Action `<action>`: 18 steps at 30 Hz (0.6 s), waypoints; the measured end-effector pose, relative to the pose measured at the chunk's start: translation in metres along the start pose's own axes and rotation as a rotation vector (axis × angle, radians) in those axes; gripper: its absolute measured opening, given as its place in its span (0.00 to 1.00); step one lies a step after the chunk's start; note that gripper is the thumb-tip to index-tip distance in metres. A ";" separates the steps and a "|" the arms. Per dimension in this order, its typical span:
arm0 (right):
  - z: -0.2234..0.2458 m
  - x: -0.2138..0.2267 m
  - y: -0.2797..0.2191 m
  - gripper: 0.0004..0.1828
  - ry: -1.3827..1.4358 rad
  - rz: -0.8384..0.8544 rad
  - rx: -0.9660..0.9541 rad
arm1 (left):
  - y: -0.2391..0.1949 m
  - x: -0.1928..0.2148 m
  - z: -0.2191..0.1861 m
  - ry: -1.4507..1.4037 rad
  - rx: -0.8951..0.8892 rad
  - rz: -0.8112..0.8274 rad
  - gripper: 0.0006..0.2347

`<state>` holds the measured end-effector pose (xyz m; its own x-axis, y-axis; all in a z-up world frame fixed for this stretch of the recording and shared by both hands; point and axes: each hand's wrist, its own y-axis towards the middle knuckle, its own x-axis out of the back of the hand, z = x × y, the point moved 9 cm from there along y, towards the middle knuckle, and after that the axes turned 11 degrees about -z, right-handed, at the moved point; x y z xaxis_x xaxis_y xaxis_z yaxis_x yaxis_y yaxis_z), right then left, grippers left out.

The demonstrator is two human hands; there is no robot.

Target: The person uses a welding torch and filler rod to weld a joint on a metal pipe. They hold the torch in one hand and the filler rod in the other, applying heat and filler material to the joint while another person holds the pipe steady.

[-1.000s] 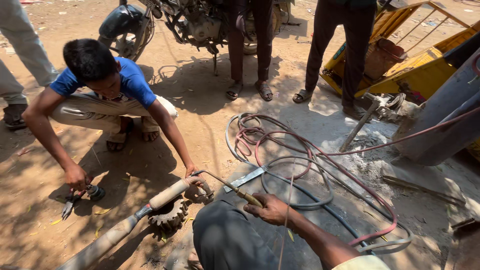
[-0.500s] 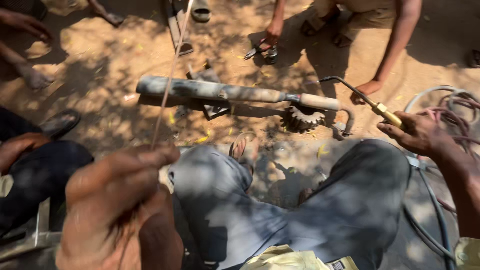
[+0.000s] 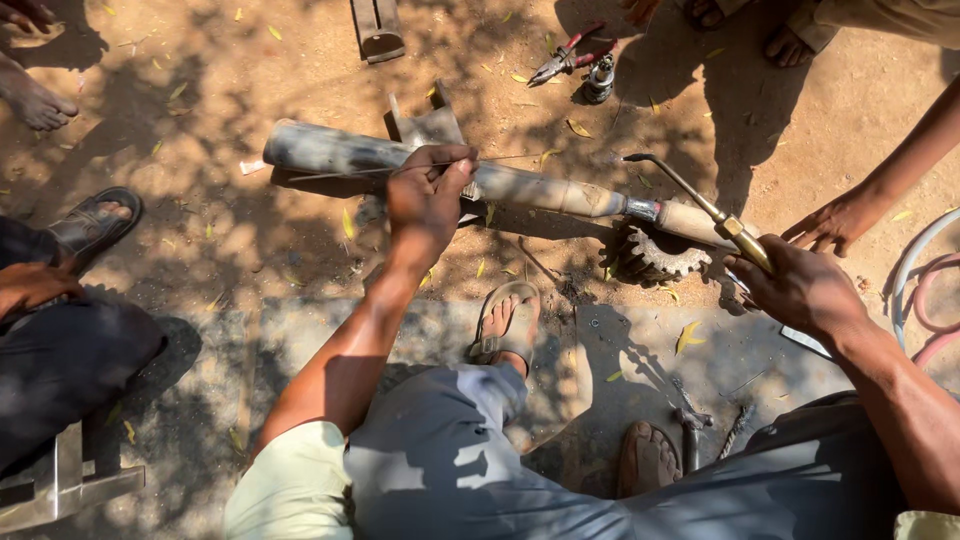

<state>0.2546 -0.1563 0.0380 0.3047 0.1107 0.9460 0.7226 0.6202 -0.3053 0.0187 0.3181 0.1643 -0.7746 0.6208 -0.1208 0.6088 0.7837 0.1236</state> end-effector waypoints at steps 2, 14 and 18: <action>-0.014 -0.002 -0.002 0.17 -0.036 -0.032 0.034 | 0.024 -0.034 0.057 0.236 0.037 0.085 0.06; -0.005 0.085 -0.030 0.21 0.375 -0.102 -0.429 | 0.041 0.004 0.053 0.900 -0.474 0.197 0.14; 0.011 0.106 -0.026 0.21 0.478 -0.151 -0.474 | 0.015 0.011 0.140 1.386 -0.014 0.491 0.22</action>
<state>0.2614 -0.1519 0.1473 0.3406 -0.3725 0.8633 0.9389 0.1836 -0.2912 0.0436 0.3397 0.0273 -0.0416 0.2949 0.9546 0.8583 0.4997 -0.1170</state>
